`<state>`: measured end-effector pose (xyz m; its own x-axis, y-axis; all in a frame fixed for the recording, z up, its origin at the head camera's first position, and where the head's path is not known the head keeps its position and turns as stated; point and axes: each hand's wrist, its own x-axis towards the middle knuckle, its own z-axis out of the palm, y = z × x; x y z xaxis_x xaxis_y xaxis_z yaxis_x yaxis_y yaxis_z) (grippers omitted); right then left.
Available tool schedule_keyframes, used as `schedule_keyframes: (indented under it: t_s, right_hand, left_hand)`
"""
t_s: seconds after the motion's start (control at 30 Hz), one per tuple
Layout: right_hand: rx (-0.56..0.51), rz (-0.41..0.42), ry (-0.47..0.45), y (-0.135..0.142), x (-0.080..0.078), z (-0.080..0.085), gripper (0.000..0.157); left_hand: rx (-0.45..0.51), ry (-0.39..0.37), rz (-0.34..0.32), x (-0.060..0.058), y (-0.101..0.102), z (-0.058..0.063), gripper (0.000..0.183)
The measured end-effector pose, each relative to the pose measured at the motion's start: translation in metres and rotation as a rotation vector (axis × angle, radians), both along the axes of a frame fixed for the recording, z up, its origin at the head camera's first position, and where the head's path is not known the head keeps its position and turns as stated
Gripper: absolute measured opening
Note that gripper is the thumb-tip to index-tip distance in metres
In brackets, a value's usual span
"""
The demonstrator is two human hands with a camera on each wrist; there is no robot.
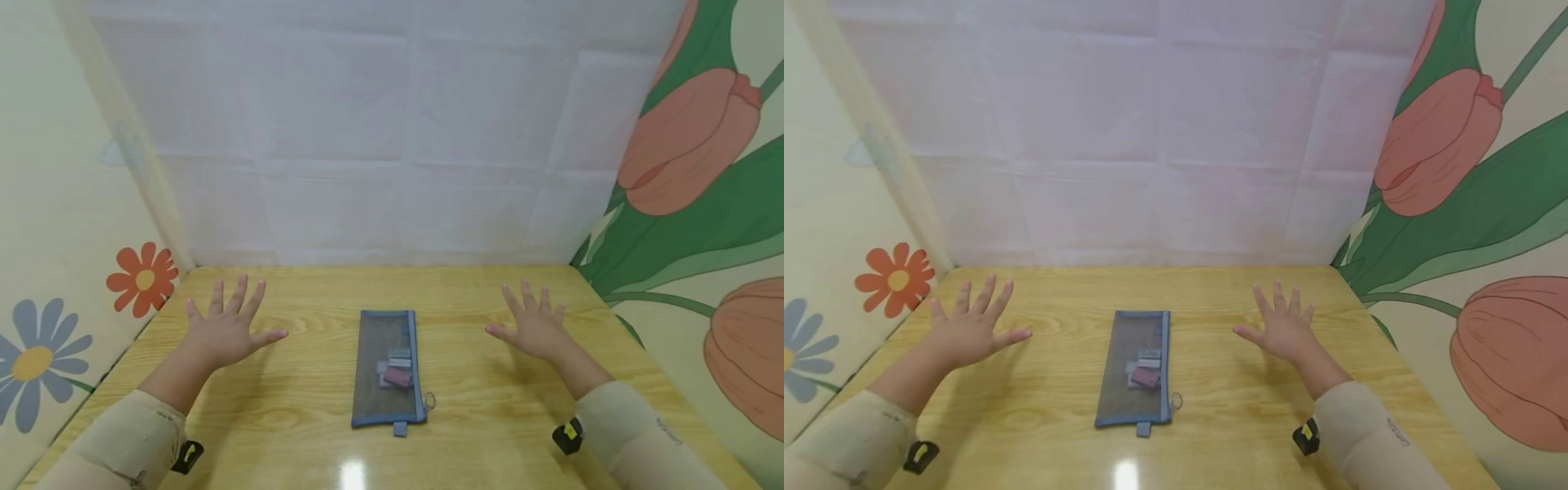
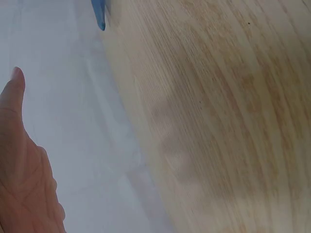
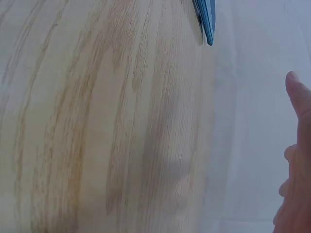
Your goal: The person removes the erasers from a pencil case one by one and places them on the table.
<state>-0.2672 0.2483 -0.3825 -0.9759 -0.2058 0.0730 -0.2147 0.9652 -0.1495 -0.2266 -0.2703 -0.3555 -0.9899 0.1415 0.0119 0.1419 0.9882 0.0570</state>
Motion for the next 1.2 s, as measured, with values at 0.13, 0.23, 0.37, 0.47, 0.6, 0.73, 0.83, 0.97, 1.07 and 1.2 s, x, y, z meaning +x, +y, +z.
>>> schedule_keyframes:
  t_s: [0.13, 0.23, 0.37, 0.47, 0.6, 0.73, 0.83, 0.97, 1.07, 1.2]
  right_hand:
    - [-0.004, 0.002, -0.001, 0.000, 0.000, -0.001, 0.097]
    - [-0.003, 0.007, 0.002, 0.000, 0.000, -0.002, 0.097]
    - [-0.005, 0.018, 0.007, -0.002, 0.000, -0.001, 0.097]
    - [-0.009, 0.026, 0.005, -0.003, 0.001, 0.000, 0.097]
    - [-0.018, 0.029, -0.005, -0.005, 0.002, 0.001, 0.098]
    - [-0.022, 0.030, -0.006, -0.007, 0.002, 0.001, 0.096]
    - [-0.018, 0.030, 0.001, -0.009, 0.003, 0.001, 0.095]
    - [-0.015, 0.032, 0.005, -0.012, 0.002, 0.001, 0.094]
    - [-0.010, 0.032, 0.004, -0.014, 0.001, 0.000, 0.093]
    - [-0.013, 0.033, -0.006, -0.016, 0.000, -0.002, 0.092]
  left_hand:
    - [0.003, 0.000, -0.001, 0.000, 0.001, 0.000, 0.102]
    - [0.001, 0.000, 0.001, 0.000, 0.001, 0.001, 0.102]
    - [-0.003, -0.003, 0.004, 0.001, 0.003, 0.002, 0.101]
    - [-0.002, -0.008, 0.001, 0.002, 0.005, 0.003, 0.102]
    - [0.004, -0.012, -0.003, 0.002, 0.010, 0.005, 0.103]
    - [-0.001, -0.002, -0.006, -0.001, 0.015, 0.004, 0.102]
    - [0.005, 0.010, -0.016, -0.004, 0.020, 0.004, 0.102]
    - [0.016, 0.013, -0.031, -0.008, 0.030, 0.004, 0.102]
    - [0.014, 0.008, -0.040, -0.011, 0.038, 0.003, 0.102]
    - [0.015, -0.003, -0.050, -0.014, 0.049, 0.000, 0.102]
